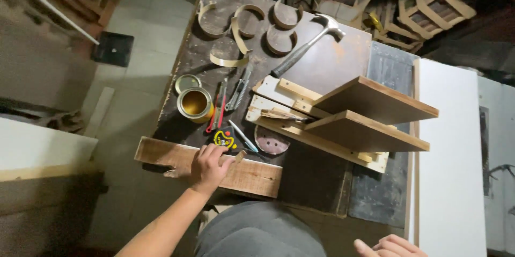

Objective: Applying finish or adhesive to the edges of wooden boards and attaching edge banding strips.

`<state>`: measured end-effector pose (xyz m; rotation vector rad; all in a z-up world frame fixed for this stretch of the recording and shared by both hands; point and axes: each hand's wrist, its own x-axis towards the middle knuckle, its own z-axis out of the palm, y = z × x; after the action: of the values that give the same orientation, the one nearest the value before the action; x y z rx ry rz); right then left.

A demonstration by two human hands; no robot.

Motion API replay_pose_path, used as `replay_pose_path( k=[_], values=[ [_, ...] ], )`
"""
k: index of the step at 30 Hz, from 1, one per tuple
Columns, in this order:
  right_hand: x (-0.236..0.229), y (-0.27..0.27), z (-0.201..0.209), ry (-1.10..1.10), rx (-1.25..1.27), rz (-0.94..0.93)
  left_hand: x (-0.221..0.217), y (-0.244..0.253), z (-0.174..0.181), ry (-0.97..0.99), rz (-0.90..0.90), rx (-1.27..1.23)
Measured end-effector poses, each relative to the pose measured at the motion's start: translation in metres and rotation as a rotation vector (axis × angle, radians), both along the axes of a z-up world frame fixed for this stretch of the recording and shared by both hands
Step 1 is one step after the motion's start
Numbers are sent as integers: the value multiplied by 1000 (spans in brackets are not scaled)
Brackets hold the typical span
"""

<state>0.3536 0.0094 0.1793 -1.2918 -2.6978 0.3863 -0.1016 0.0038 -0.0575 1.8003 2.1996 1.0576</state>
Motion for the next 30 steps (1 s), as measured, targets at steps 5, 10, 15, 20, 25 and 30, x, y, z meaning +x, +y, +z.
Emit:
replay_pose_path(
  k=[5,10,15,20,25,30],
  values=[
    [51,5,-67,-221,-1,-106,-19,29,56,-38,-19,69],
    [65,8,-80,-98,-406,-193,-13,59,41,-72,-140,-235],
    [-52,2,10,282,-78,-222,24,75,-8,-10,-244,-353],
    [-78,-3,4,386,233,-382,47,79,-5,-21,-318,-368],
    [-64,-1,-13,404,262,-359,34,78,15,-52,-131,-370],
    [-70,2,-14,457,214,-356,30,71,36,-125,-243,-204]
  ],
)
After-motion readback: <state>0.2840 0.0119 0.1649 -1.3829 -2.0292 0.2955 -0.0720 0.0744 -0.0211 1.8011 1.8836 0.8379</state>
